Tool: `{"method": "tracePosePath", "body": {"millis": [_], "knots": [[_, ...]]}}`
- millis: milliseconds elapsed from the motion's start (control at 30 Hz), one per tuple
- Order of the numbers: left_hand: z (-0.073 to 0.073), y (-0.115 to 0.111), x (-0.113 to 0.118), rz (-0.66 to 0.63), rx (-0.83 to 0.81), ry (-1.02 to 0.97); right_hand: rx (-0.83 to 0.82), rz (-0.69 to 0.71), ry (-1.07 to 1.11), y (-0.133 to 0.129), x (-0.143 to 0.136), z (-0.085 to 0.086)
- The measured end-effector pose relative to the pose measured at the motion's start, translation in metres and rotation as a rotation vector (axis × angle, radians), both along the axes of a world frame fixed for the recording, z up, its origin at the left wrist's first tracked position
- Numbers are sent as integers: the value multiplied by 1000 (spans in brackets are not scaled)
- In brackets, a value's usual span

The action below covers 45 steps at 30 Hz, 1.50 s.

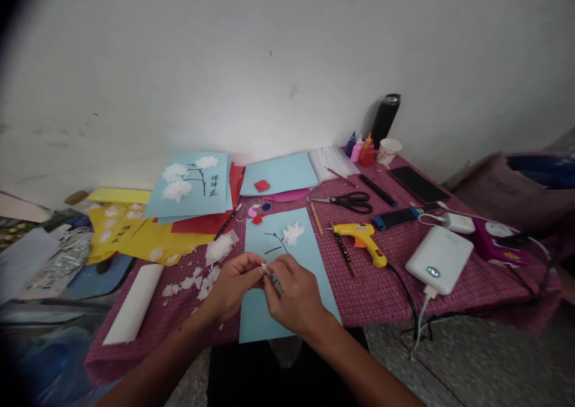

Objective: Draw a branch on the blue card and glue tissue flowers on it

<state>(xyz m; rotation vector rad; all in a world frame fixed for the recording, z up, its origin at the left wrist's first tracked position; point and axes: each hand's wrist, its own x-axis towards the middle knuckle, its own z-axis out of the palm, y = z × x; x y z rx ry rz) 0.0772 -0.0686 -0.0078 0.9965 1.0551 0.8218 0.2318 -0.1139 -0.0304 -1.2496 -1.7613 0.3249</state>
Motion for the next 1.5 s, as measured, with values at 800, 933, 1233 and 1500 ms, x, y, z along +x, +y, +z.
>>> {"method": "tracePosePath", "body": {"millis": [800, 933, 1233, 1500], "knots": [[-17, 63, 30, -517, 1198, 864, -428, -384, -642, 48, 77, 7], [-18, 62, 32, -591, 1258, 899, -515, -389, -747, 63, 69, 10], [-22, 64, 31, -618, 1231, 880, -550, -371, -793, 74, 61, 6], [-23, 64, 29, -609, 1197, 830, -550, -368, -800, 80, 57, 0]]}}
